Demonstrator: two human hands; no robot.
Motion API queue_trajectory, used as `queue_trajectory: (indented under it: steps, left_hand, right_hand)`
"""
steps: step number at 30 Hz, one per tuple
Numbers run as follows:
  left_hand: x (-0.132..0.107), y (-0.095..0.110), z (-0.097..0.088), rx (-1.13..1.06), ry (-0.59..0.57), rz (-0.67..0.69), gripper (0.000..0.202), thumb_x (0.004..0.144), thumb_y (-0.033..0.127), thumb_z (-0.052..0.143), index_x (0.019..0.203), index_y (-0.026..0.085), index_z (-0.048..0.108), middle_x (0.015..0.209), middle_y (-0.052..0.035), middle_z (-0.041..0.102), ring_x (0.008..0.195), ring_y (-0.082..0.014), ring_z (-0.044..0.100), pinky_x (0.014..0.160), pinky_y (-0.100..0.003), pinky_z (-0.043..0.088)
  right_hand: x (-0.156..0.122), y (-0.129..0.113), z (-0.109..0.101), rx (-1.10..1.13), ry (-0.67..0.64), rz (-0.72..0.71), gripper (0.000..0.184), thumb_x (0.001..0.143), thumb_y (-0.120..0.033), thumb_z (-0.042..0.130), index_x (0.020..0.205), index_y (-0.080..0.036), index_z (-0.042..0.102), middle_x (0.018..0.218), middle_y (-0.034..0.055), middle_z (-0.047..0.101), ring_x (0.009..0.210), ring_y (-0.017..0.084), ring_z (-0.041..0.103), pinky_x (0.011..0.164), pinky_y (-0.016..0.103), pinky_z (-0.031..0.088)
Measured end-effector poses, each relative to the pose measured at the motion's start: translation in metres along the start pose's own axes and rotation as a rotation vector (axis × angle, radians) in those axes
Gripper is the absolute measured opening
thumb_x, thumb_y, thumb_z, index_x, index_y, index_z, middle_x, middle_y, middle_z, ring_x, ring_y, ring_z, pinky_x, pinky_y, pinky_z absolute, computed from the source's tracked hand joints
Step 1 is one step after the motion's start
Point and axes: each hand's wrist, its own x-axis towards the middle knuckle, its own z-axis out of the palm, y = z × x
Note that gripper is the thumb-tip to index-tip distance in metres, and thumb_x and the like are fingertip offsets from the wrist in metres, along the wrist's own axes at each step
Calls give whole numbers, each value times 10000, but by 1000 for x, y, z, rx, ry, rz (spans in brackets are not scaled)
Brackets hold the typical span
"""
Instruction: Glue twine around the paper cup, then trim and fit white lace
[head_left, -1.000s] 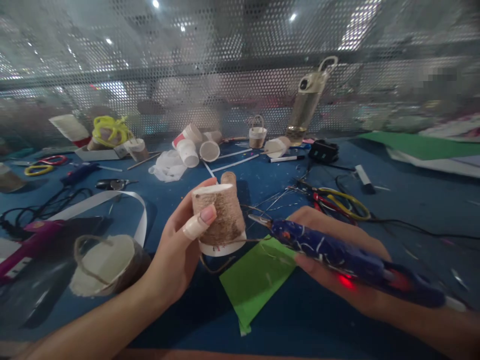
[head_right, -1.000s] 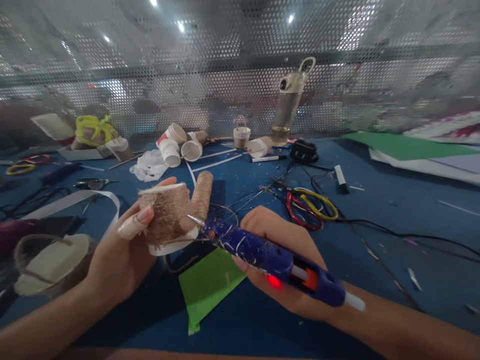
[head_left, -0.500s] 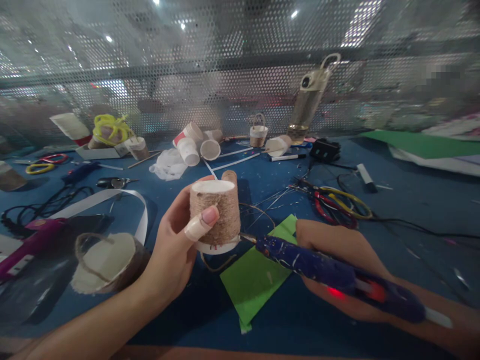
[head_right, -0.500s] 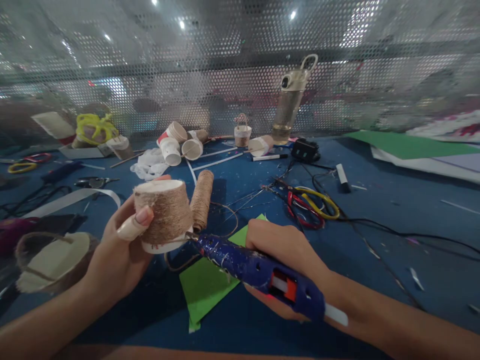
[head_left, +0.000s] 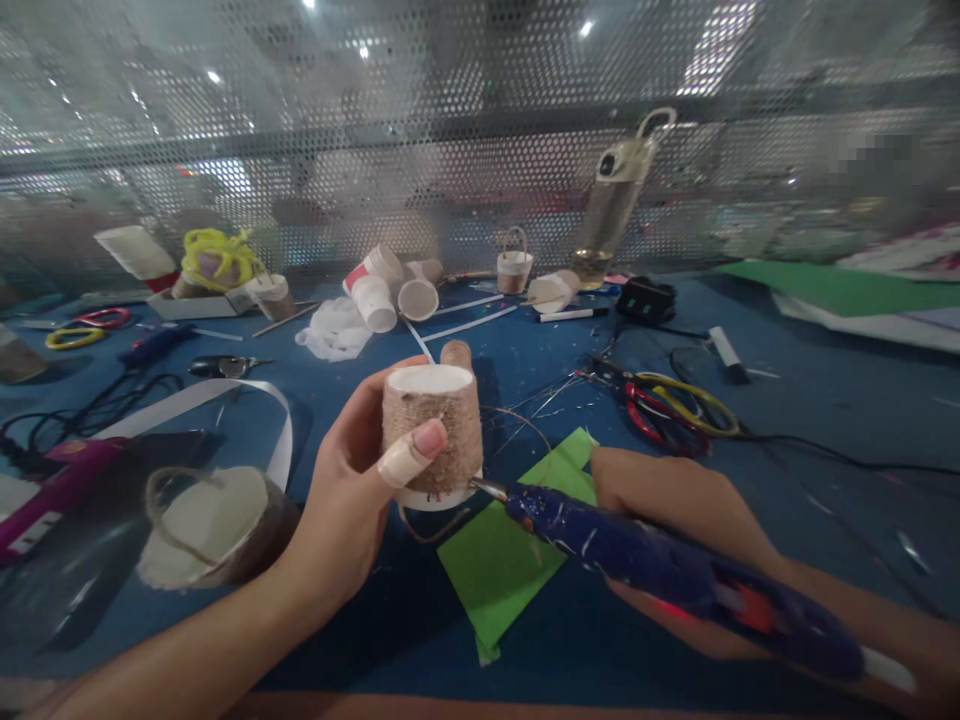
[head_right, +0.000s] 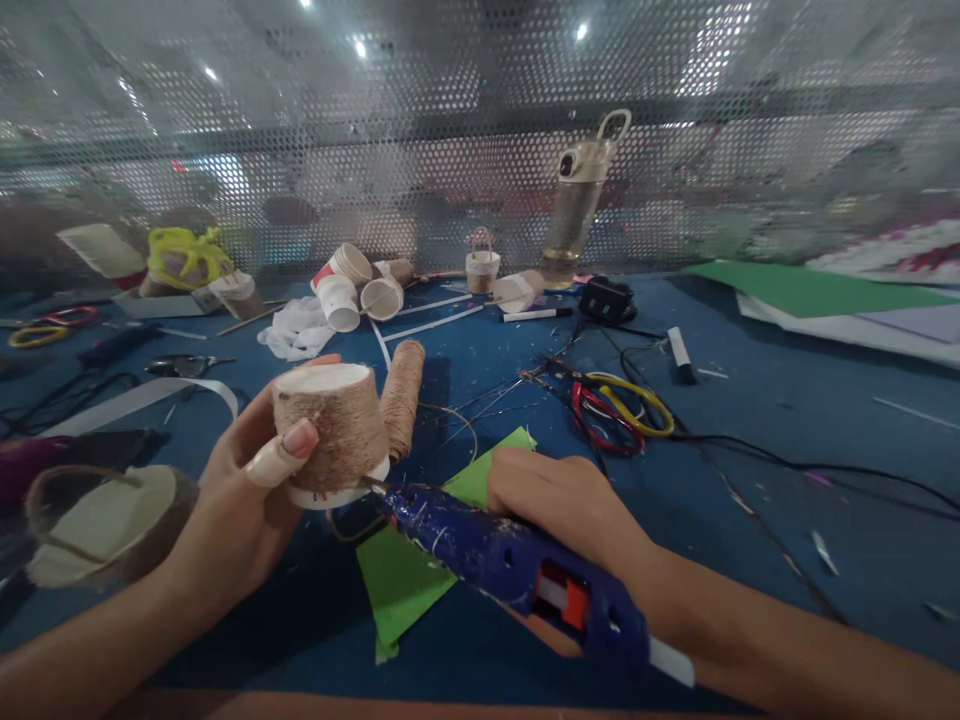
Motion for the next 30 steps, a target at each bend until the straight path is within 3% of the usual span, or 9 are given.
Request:
queue_trajectory:
  steps: [13, 20, 23, 27, 30]
  left_hand:
    - [0, 0, 1, -36, 29, 8, 415, 802, 354, 795, 1201, 293, 698, 1183, -24, 705, 1123, -244, 633, 897, -299, 540]
    - [0, -2, 0, -57, -10, -6, 417, 834, 342, 767, 1239, 287, 687, 1247, -44, 710, 1209, -277, 617, 978, -348, 517]
    - [0, -1, 1, -116, -28, -14, 404, 865, 325, 734, 1264, 279, 682, 1291, -52, 698, 1256, -290, 594, 1015, -368, 500]
    - [2, 1, 4, -198, -38, -59, 396, 863, 338, 730, 1250, 266, 694, 1285, -64, 702, 1249, -314, 600, 1010, -406, 506]
    - [2, 2, 4, -221, -23, -82, 411, 835, 354, 749, 1230, 250, 709, 1271, -69, 707, 1238, -321, 605, 1017, -416, 502]
  right_hand:
    - [4, -1, 1, 110, 59, 48, 276, 724, -97, 616, 707, -242, 382, 628, -73, 464, 508, 100, 405, 495, 253, 318]
    - [2, 0, 1, 47, 19, 8, 247, 762, -154, 589, 733, -251, 364, 637, -69, 436, 524, 118, 410, 501, 280, 267]
    - [2, 0, 2, 60, 53, 42, 244, 789, -112, 556, 711, -245, 366, 631, -66, 447, 536, 116, 427, 502, 273, 275]
    - [3, -3, 1, 145, 44, 93, 231, 777, -198, 610, 692, -241, 400, 627, -58, 463, 529, 118, 409, 501, 271, 304]
    - [4, -4, -1, 168, 76, 125, 254, 730, -134, 631, 671, -236, 406, 614, -60, 472, 521, 113, 409, 495, 266, 312]
